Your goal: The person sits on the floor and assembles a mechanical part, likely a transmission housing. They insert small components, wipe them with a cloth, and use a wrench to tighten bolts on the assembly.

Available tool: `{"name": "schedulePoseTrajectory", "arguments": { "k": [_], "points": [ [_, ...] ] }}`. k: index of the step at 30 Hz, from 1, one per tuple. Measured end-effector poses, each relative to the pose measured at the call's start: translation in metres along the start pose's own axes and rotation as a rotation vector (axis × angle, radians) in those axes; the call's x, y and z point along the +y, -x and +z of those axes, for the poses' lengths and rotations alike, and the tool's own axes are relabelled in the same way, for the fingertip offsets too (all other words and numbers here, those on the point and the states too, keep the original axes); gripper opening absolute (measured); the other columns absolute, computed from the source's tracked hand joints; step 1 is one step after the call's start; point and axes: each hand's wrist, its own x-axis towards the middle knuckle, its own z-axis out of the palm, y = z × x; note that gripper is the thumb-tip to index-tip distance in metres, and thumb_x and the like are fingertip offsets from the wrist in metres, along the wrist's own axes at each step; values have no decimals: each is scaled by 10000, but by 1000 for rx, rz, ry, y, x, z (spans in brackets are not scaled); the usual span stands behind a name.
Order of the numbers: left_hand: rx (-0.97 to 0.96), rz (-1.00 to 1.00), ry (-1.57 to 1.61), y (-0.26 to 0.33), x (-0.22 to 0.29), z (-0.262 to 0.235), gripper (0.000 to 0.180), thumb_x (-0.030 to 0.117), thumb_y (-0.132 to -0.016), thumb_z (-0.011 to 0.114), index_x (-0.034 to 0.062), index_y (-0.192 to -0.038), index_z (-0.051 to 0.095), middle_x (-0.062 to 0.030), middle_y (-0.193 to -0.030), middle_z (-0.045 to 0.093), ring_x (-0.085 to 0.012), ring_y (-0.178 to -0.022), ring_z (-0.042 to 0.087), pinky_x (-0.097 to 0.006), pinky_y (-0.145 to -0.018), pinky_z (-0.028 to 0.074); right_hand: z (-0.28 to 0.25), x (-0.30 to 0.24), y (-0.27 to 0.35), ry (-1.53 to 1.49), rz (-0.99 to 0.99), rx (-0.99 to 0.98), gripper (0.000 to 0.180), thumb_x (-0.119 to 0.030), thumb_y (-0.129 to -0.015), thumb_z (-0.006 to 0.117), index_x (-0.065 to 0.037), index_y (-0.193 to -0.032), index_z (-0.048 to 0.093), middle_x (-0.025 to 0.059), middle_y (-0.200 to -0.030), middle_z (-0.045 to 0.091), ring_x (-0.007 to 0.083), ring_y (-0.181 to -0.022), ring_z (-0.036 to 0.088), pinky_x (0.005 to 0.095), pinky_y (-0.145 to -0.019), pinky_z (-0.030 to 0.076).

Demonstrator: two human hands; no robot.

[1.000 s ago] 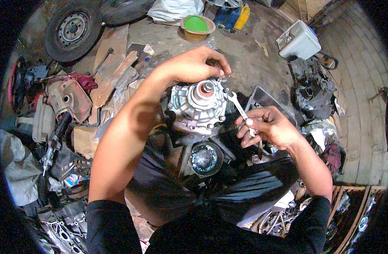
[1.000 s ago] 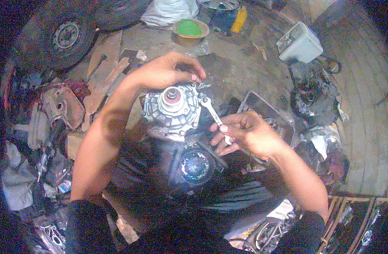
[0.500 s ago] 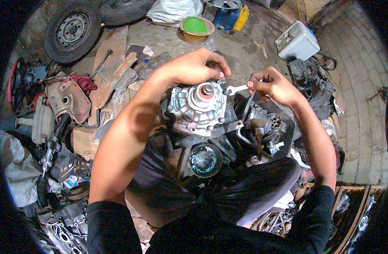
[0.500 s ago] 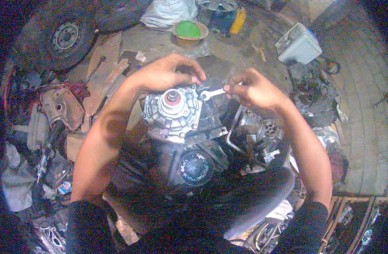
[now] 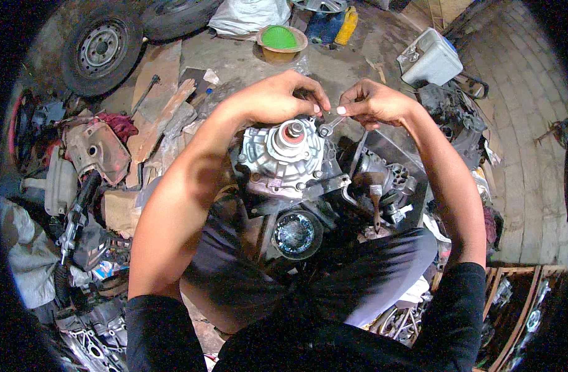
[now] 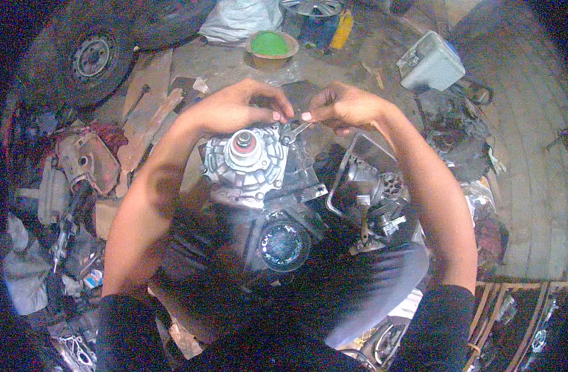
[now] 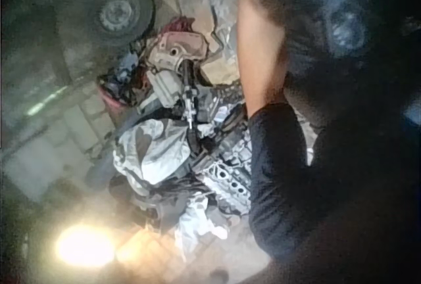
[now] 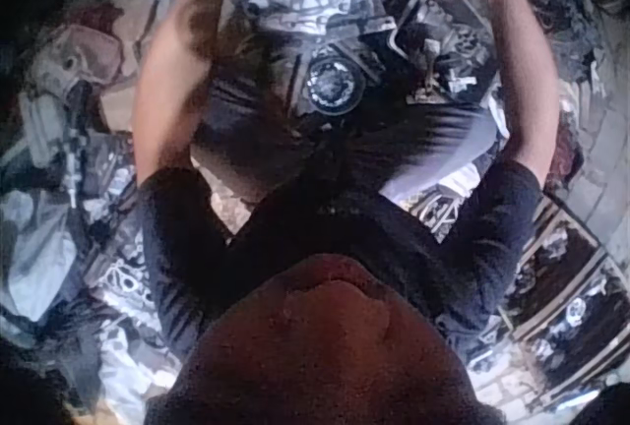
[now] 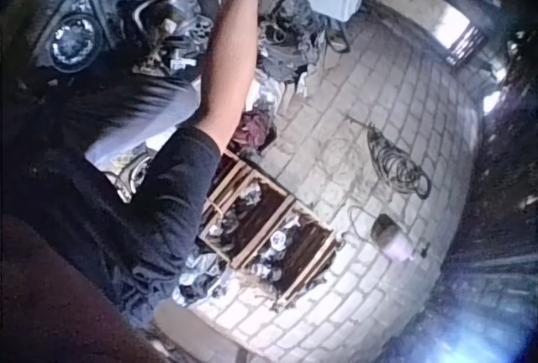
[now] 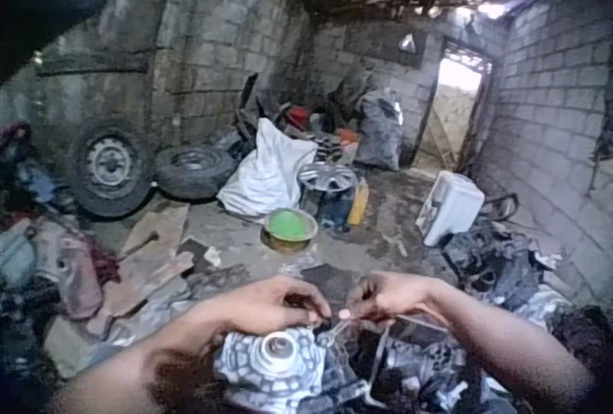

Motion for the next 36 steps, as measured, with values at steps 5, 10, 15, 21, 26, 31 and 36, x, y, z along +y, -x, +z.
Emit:
{"name": "schedulePoseTrajectory", "arguments": {
  "k": [5,10,15,21,26,31,36],
  "points": [
    [10,6,-21,3,1,0,257,103,-828,645,25,-1062,717,-109,-995,732,-187,-966,667,-310,-902,504,14,14,8,-16,-68,125,341,-308,-910,710,-22,-736,640,-38,-516,441,69,-441,380,260,-422,296],
    [24,6,-31,6,0,-1,255,105,-823,643,30,-1055,720,-108,-994,731,-187,-964,668,-307,-898,504,34,17,31,-83,35,183,400,-383,-911,702,-30,-731,651,-45,-478,416,63,-387,340,258,-381,226],
    [21,-6,-11,3,1,1,259,102,-820,644,32,-1057,720,-104,-998,729,-187,-968,665,-306,-893,504,55,16,50,-134,113,328,425,-405,-919,690,-38,-711,639,-50,-471,397,67,-366,321,252,-372,194],
    [22,11,-26,3,-1,1,263,98,-824,642,30,-1066,720,-112,-1006,728,-185,-968,661,-308,-897,503,90,1,71,-239,175,299,413,-353,-967,604,-16,-735,662,28,-513,536,128,-411,496,293,-387,372],
    [15,14,-18,3,-4,0,265,100,-831,642,25,-1075,715,-112,-1008,729,-190,-982,664,-314,-900,503,127,-22,73,-543,149,187,353,-296,-995,577,36,-889,637,148,-731,682,219,-577,668,312,-512,533],
    [21,25,-45,5,4,0,250,115,-835,641,20,-1050,727,-113,-995,738,-191,-958,675,-310,-893,504,116,-4,83,-510,48,103,259,-232,-993,572,18,-983,636,140,-834,692,223,-716,694,326,-606,574],
    [-25,-97,-84,7,10,-2,232,169,-859,635,21,-1002,740,-101,-993,737,-190,-992,661,-329,-929,485,76,13,86,-171,78,347,291,-299,-992,565,-69,-1077,721,-25,-748,581,83,-624,476,243,-549,386]
  ]
}}
